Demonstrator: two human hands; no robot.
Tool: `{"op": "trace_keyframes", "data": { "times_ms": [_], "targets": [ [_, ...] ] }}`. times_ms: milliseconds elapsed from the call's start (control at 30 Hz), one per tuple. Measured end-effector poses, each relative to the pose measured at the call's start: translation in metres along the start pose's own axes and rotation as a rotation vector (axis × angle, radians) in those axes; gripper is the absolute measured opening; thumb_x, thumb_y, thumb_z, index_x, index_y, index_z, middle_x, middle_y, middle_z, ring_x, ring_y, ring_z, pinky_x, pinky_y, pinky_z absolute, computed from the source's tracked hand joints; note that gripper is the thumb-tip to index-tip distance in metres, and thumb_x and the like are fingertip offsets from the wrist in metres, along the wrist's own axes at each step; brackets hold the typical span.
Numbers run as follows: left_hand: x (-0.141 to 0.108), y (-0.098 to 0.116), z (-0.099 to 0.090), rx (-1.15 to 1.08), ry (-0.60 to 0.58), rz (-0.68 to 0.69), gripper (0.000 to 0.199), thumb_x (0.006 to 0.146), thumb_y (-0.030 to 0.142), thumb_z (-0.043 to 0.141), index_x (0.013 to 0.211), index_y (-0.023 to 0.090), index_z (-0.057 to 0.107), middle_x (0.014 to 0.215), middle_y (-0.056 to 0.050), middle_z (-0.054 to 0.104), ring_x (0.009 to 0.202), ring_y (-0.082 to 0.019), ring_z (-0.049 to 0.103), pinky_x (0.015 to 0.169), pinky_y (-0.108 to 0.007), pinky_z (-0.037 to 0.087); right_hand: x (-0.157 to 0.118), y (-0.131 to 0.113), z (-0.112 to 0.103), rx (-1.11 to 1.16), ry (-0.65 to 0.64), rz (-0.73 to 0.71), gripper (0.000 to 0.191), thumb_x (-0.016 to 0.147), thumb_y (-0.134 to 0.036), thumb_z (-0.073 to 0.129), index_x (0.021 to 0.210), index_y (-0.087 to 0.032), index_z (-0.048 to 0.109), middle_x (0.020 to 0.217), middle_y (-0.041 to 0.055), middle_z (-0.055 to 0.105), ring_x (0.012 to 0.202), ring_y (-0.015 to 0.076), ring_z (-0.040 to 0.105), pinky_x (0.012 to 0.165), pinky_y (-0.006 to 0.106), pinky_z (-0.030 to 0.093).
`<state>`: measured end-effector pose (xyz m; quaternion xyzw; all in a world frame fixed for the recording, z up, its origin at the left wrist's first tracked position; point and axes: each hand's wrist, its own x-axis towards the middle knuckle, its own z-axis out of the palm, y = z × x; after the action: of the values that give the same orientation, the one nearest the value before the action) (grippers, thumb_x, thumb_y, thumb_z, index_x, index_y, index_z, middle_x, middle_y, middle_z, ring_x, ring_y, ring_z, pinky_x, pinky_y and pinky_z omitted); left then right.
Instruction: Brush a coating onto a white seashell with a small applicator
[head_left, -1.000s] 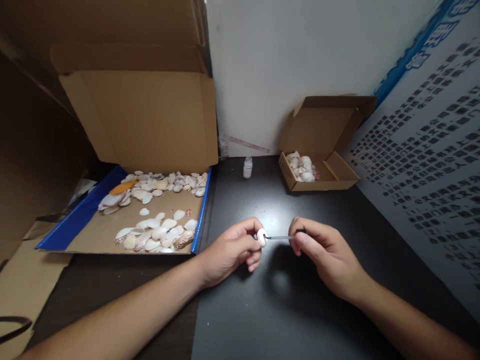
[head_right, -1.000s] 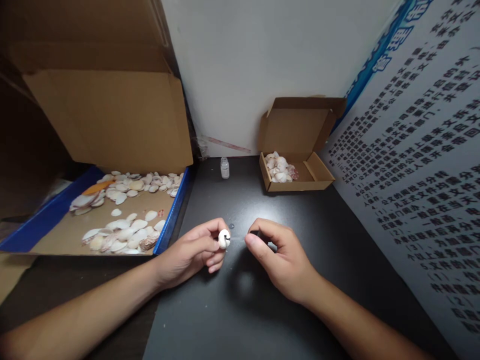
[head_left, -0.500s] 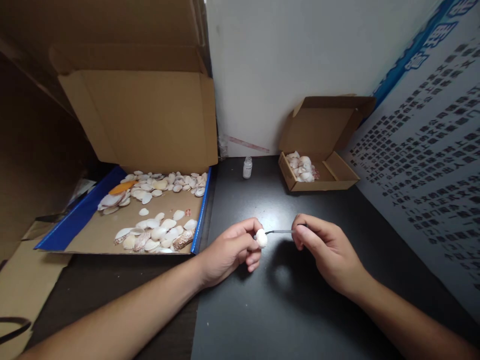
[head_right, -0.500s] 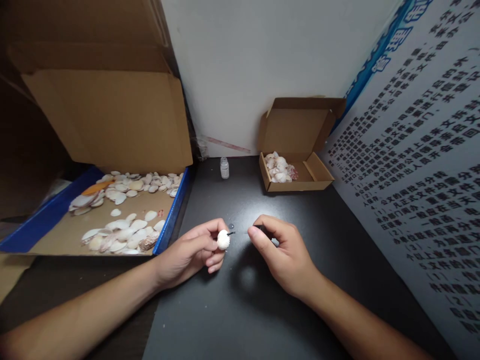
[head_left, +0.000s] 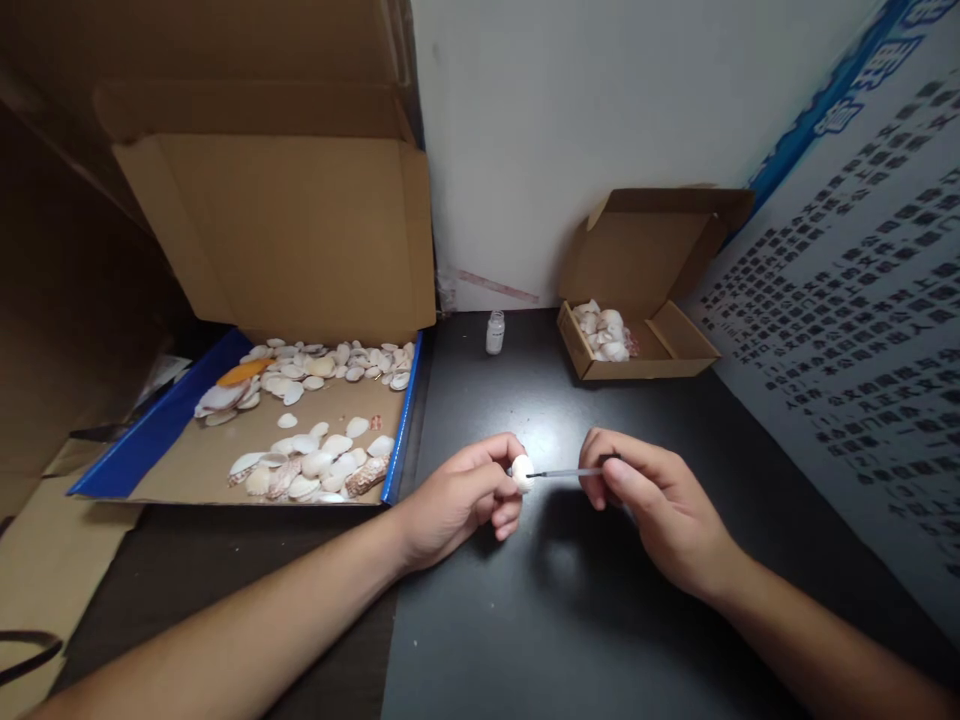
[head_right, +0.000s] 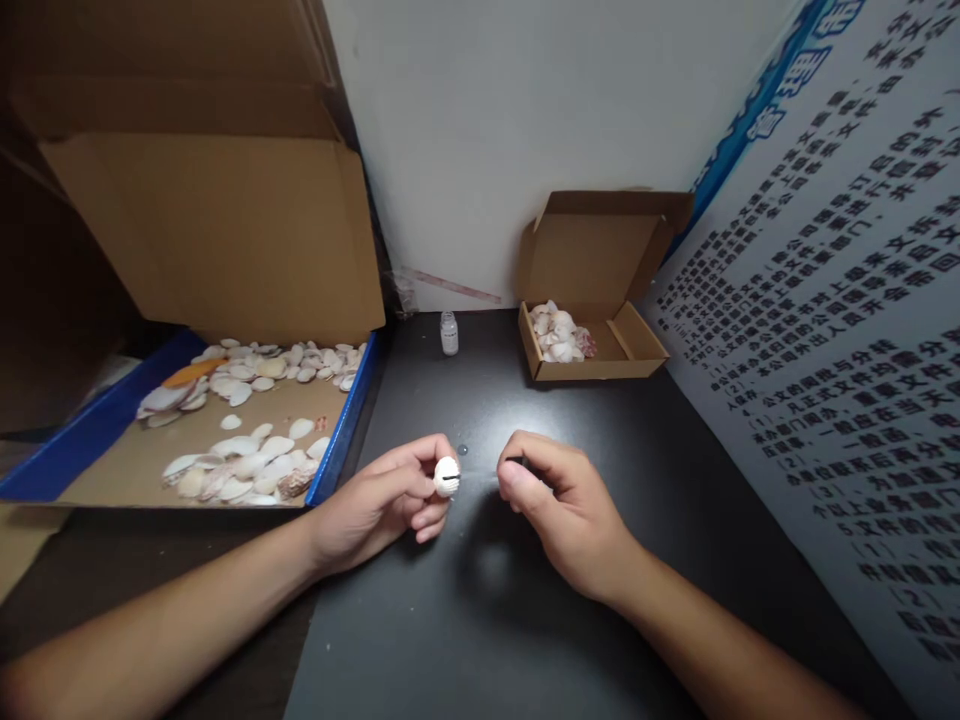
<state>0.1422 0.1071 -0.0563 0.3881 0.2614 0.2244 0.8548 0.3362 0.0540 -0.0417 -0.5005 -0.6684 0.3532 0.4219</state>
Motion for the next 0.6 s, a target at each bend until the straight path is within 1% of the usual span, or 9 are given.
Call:
{"op": "trace_keyframes", "data": {
  "times_ms": [67,167,233,300,367,433,533,600],
  "targets": [
    [0.0002,-0.0001,0.0,-0.006,-0.002,-0.001,0.012,0.073,0.015,0.054,0.079,0.017,0.044,0.069,0.003,0.043,0.051,-0.005,0.038,0.052,-0.021,0.035,0.0002,-0.0004,0.0005,-0.028,-0.012,-0.006,0.034,0.094,-0.035,0.044,0.064,-0.019,0.048,0.061,-0.0012,0.047,0.057,0.0132,0.043,0.055,0.027,0.033],
    [0.0007,-0.0002,0.0,-0.022,0.003,-0.001,0.011,0.073,0.014,0.053,0.08,0.017,0.045,0.07,0.003,0.044,0.05,-0.005,0.038,0.051,-0.021,0.035,0.0013,0.0006,0.0008,-0.104,0.051,0.024,0.034,0.094,-0.033,0.047,0.063,-0.019,0.045,0.059,-0.0022,0.043,0.055,0.0127,0.04,0.054,0.026,0.031],
    [0.0008,-0.0002,-0.0001,-0.027,0.007,0.0,0.011,0.073,0.014,0.053,0.08,0.016,0.045,0.07,0.003,0.044,0.051,-0.005,0.039,0.051,-0.021,0.035,0.0014,0.0017,0.0007,-0.102,0.082,0.032,0.035,0.094,-0.034,0.046,0.063,-0.019,0.044,0.058,-0.0022,0.042,0.055,0.0128,0.039,0.053,0.026,0.031],
    [0.0007,-0.0002,-0.0002,-0.027,0.005,-0.001,0.011,0.073,0.014,0.052,0.08,0.016,0.045,0.07,0.003,0.044,0.051,-0.005,0.039,0.051,-0.02,0.035,0.0006,0.0022,0.0007,-0.054,0.069,0.014,0.036,0.096,-0.036,0.043,0.063,-0.019,0.045,0.059,-0.0018,0.044,0.055,0.0131,0.04,0.054,0.027,0.031],
    [0.0005,-0.0003,-0.0004,-0.028,0.002,-0.001,0.011,0.073,0.014,0.052,0.079,0.016,0.044,0.07,0.003,0.044,0.05,-0.005,0.039,0.051,-0.02,0.035,-0.0001,0.0019,0.001,-0.015,0.027,-0.018,0.037,0.096,-0.036,0.041,0.064,-0.019,0.047,0.061,-0.0012,0.047,0.056,0.0133,0.042,0.054,0.027,0.032],
    [0.0004,-0.0004,-0.0007,-0.031,0.005,-0.001,0.011,0.072,0.014,0.052,0.08,0.017,0.044,0.07,0.003,0.045,0.05,-0.005,0.039,0.051,-0.021,0.035,0.0,0.0011,0.0014,-0.042,0.007,-0.029,0.035,0.095,-0.034,0.043,0.064,-0.019,0.048,0.061,-0.001,0.047,0.057,0.0133,0.043,0.054,0.027,0.033],
    [0.0005,-0.0005,-0.0008,-0.044,0.012,-0.001,0.011,0.073,0.015,0.051,0.08,0.017,0.044,0.07,0.003,0.044,0.05,-0.005,0.039,0.051,-0.021,0.035,0.0012,0.0009,0.0009,-0.131,0.068,0.005,0.033,0.092,-0.031,0.049,0.061,-0.019,0.045,0.057,-0.0023,0.043,0.054,0.0127,0.04,0.053,0.026,0.031],
    [0.0005,-0.0003,-0.0007,-0.05,0.017,-0.003,0.01,0.073,0.015,0.051,0.08,0.017,0.044,0.069,0.003,0.043,0.05,-0.005,0.039,0.051,-0.021,0.035,0.0015,0.0016,0.0002,-0.114,0.091,0.012,0.034,0.093,-0.032,0.047,0.061,-0.019,0.044,0.057,-0.0024,0.042,0.054,0.0128,0.039,0.053,0.027,0.031]
  ]
}}
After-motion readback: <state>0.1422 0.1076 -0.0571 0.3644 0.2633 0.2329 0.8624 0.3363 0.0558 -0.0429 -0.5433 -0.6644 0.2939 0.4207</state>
